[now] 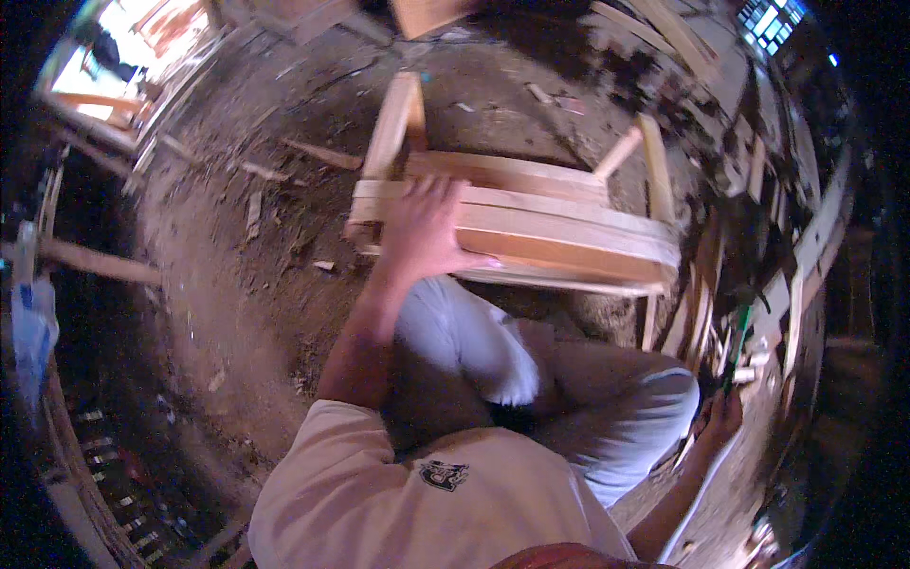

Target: The person assembles a wooden frame by hand, using a hammer to drive nails into the joints. They position planks, align them, and secure them with nails, occasionally adjusting the frame's orientation.

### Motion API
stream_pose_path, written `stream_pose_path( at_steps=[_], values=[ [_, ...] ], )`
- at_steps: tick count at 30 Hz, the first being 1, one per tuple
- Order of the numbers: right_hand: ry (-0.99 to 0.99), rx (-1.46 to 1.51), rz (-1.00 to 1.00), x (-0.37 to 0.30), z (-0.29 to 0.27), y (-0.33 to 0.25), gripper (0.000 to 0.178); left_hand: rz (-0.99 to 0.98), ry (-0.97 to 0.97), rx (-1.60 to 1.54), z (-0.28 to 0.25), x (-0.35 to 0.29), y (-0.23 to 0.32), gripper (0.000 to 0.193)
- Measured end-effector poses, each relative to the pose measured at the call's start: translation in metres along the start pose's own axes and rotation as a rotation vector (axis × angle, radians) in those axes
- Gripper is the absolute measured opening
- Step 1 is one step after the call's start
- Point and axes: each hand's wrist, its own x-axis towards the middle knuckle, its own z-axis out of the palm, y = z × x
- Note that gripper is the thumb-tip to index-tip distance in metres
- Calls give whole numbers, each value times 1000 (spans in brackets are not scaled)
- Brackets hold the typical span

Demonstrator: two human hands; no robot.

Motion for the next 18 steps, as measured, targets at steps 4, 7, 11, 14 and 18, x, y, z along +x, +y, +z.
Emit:
stream_pose_path(
  at_steps=[4, 7, 11, 14, 18],
  values=[
    [97, 90, 291, -30, -36, 65, 22, -2, -20, 0, -4, 1, 3, 108],
    [158, 265, 459, -57, -32, 87, 19, 14, -18, 16, -4, 5, 6, 108],
    [28, 390, 312, -65, 8, 4, 28, 44, 68, 104, 0, -2, 6, 113],
    [-288, 575, 166, -62, 57, -79, 36, 37, 54, 74, 5, -4, 15, 112],
    [-561, 361, -343, -52, 122, -160, 38, 145, 191, 117, 29, -7, 23, 109]
  ],
)
